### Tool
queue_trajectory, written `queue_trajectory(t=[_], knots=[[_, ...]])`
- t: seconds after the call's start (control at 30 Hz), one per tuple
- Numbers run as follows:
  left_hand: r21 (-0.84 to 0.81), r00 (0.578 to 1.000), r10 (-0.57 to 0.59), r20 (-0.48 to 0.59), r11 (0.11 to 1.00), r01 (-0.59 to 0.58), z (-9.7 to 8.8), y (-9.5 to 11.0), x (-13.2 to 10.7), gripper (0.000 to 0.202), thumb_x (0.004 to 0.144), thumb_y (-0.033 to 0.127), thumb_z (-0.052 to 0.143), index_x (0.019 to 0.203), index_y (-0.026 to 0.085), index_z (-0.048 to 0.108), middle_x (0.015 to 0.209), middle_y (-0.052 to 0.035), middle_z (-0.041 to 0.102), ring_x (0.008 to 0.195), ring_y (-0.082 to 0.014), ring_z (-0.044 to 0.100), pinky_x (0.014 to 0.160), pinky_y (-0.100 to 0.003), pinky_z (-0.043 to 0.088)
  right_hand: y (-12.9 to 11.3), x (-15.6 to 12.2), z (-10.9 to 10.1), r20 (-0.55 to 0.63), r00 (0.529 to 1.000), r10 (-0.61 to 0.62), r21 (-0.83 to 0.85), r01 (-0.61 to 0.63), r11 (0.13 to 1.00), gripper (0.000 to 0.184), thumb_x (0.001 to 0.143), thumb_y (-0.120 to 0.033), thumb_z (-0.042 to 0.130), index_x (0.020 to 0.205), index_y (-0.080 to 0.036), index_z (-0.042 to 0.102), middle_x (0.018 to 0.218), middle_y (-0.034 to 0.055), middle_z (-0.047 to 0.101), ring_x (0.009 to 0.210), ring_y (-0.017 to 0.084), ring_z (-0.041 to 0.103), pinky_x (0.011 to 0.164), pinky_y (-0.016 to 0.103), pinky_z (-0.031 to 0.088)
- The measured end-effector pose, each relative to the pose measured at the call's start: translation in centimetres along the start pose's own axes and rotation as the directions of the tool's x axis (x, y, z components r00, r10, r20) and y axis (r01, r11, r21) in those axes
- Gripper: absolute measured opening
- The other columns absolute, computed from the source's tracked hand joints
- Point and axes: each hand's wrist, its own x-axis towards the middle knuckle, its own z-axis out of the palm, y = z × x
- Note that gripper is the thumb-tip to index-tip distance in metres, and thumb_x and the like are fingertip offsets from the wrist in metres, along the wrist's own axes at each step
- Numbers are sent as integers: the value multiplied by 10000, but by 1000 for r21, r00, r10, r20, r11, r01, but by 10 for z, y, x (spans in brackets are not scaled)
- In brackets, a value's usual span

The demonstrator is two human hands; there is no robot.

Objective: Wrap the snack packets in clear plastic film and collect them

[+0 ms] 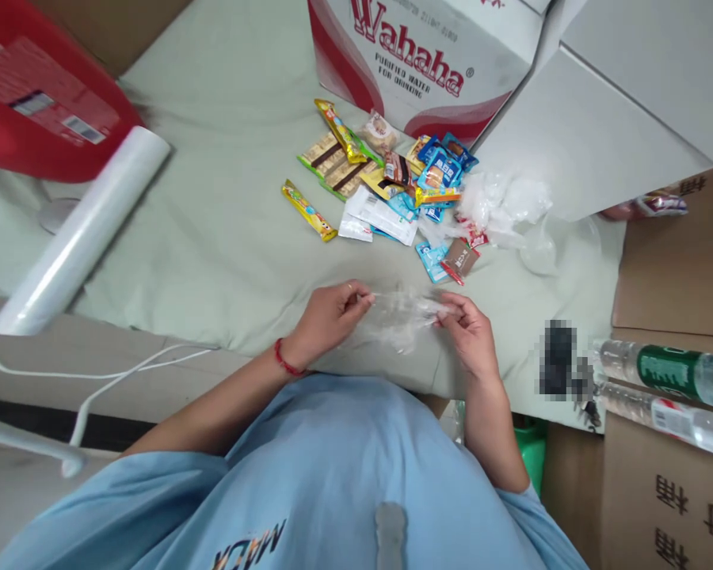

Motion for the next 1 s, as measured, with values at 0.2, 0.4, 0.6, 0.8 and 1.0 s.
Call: queue_trajectory(t=[0.2, 0.4, 0.6, 0.8, 1.0], knots=[[-35, 981, 12, -192, 999, -19, -12, -13, -17, 291, 1021, 444, 476, 892, 216, 601, 683, 35, 593, 627, -135, 544, 634, -265, 416, 6, -15, 4, -248, 950, 188, 62, -178, 982, 536, 863, -670, 698, 1139, -210, 686, 1020, 78, 734, 844, 178, 691, 695, 309, 600], [89, 933, 243, -266, 970, -228, -6, -16, -27, 248, 1034, 375, 463, 903, 217, 601, 761, -10, 667, 681, -159, 592, 695, -295, 458, -12, -16, 46, -61, 994, 90, -219, -102, 970, 1086, 743, -653, 815, 1628, -286, 303, 1431, 152, 583, 1145, 265, 644, 850, 408, 615], [-118, 911, -98, -401, 992, 55, -7, -28, -31, 247, 1036, 436, 467, 980, 224, 582, 729, 23, 608, 631, -146, 568, 640, -284, 455, -8, -1, 64, -141, 990, -10, -306, -34, 952, 1019, 777, -337, 754, 1646, -329, 222, 1381, 113, 599, 782, 142, 637, 786, 364, 582], [128, 901, 72, -428, 992, -19, -20, -37, -38, 589, 864, 316, 634, 1419, 183, 490, 1318, -146, 582, 1237, -292, 595, 1042, -473, 510, 6, 1, 44, -48, 999, -9, -147, 2, 989, 604, 790, -346, 751, 1361, -251, 579, 1084, 62, 710, 848, 173, 665, 799, 345, 572], [397, 920, 355, -164, 878, -268, -6, -5, -21, 250, 912, 365, 655, 1144, 284, 699, 1343, -86, 646, 1453, -355, 450, 1240, -631, 236, 5, -7, 30, 35, 998, -60, -113, 63, 992, 445, 824, -326, 739, 1253, -244, 654, 1030, 35, 732, 902, 177, 686, 851, 337, 564]])
